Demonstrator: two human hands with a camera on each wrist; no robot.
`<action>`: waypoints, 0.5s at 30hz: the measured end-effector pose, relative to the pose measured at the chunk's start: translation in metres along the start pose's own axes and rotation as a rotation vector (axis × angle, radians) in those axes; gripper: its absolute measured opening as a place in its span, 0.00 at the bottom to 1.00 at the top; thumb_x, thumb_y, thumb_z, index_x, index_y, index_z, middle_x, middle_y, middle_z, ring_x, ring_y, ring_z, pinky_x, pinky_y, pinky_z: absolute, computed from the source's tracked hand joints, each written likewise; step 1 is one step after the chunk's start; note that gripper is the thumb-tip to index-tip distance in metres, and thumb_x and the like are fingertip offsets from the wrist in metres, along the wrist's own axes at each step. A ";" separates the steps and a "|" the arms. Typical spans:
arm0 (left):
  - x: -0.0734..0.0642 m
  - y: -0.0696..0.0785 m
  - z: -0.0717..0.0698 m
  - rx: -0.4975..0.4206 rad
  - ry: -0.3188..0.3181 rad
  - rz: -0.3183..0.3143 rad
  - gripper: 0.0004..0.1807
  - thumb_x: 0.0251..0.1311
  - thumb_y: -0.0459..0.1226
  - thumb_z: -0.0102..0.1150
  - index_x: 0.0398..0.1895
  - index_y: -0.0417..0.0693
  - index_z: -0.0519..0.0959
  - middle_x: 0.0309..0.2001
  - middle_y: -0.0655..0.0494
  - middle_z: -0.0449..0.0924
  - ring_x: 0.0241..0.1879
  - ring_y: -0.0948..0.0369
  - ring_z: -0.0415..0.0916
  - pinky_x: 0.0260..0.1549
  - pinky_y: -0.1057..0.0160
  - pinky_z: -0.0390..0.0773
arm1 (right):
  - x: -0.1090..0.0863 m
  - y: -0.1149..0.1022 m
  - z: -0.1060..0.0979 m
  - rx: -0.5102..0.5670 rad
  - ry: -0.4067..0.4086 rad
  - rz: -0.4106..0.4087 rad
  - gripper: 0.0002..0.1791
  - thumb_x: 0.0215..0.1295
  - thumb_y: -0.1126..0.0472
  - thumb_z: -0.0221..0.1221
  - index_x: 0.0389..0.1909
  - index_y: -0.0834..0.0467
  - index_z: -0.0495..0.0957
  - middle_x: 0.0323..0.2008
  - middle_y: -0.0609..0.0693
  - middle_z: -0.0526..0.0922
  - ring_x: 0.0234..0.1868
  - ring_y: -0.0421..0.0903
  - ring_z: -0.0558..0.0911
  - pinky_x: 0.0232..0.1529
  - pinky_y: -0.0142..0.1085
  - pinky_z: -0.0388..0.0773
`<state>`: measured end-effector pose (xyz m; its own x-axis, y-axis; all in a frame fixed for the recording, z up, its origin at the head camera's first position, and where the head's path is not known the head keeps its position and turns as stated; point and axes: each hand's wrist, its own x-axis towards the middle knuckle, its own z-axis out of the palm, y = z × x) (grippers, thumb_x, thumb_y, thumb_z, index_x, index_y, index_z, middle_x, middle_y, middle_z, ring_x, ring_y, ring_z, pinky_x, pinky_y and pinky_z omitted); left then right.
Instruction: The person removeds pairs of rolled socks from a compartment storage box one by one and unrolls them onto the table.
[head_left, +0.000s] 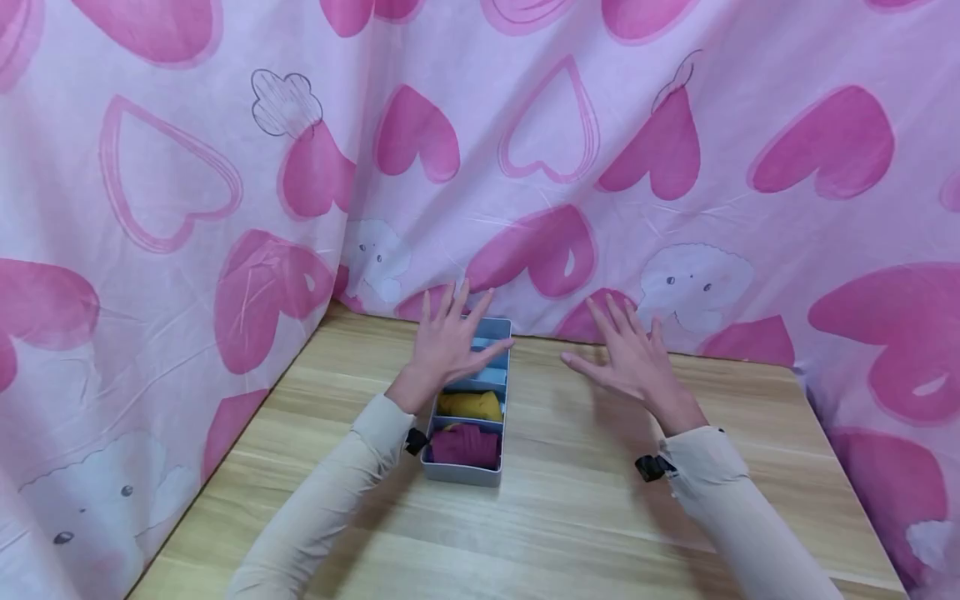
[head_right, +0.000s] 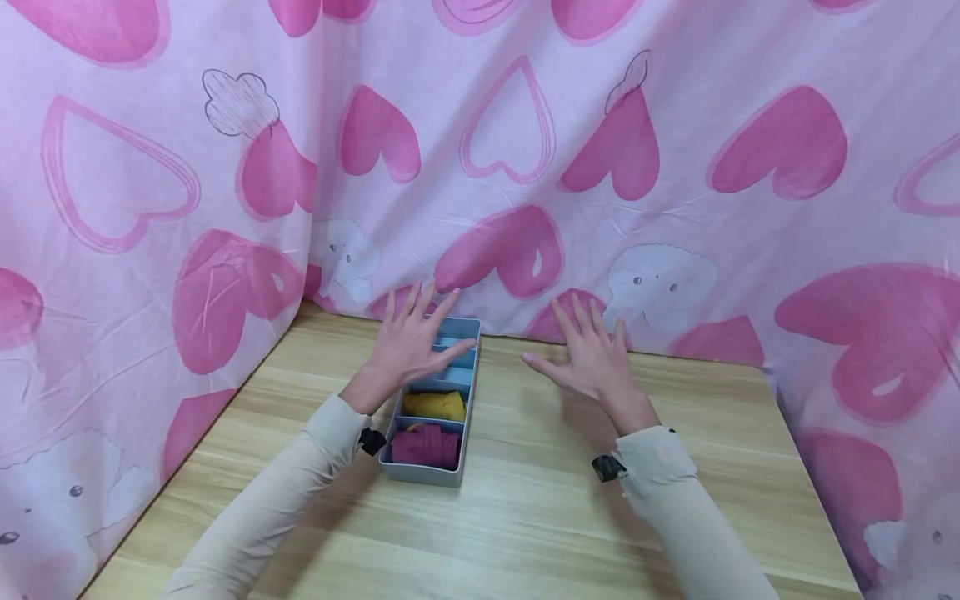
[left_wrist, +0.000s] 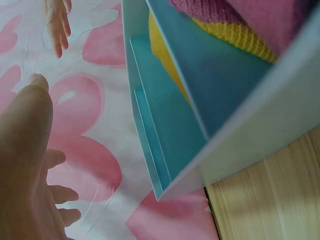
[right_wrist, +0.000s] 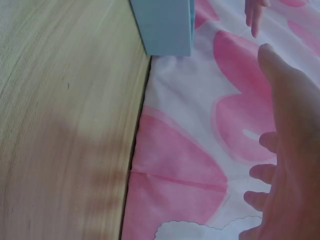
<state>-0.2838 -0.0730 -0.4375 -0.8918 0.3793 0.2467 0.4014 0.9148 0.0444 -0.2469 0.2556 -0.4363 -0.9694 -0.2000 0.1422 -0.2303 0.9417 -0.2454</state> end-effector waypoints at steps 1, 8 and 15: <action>-0.001 -0.001 -0.001 -0.012 -0.002 0.000 0.53 0.66 0.80 0.35 0.90 0.69 0.50 0.90 0.45 0.45 0.88 0.42 0.45 0.82 0.27 0.46 | -0.001 0.000 0.000 0.001 0.010 -0.004 0.61 0.63 0.13 0.50 0.90 0.37 0.42 0.90 0.54 0.44 0.89 0.66 0.44 0.79 0.79 0.34; -0.010 -0.008 -0.002 -0.151 0.019 -0.011 0.48 0.73 0.74 0.38 0.89 0.64 0.53 0.88 0.45 0.53 0.86 0.43 0.53 0.82 0.35 0.58 | -0.007 -0.003 -0.003 0.042 0.100 -0.058 0.57 0.68 0.20 0.55 0.89 0.35 0.42 0.89 0.52 0.50 0.88 0.60 0.52 0.76 0.78 0.56; -0.023 -0.014 0.000 -0.258 0.049 -0.052 0.44 0.76 0.70 0.42 0.87 0.61 0.57 0.83 0.45 0.63 0.78 0.42 0.68 0.71 0.36 0.76 | -0.017 -0.011 0.000 0.115 0.226 -0.145 0.49 0.71 0.31 0.63 0.87 0.39 0.55 0.84 0.54 0.63 0.83 0.60 0.65 0.75 0.71 0.66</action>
<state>-0.2693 -0.0948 -0.4438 -0.9038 0.3202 0.2841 0.4012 0.8648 0.3019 -0.2281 0.2487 -0.4365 -0.8852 -0.2527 0.3907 -0.3856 0.8683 -0.3121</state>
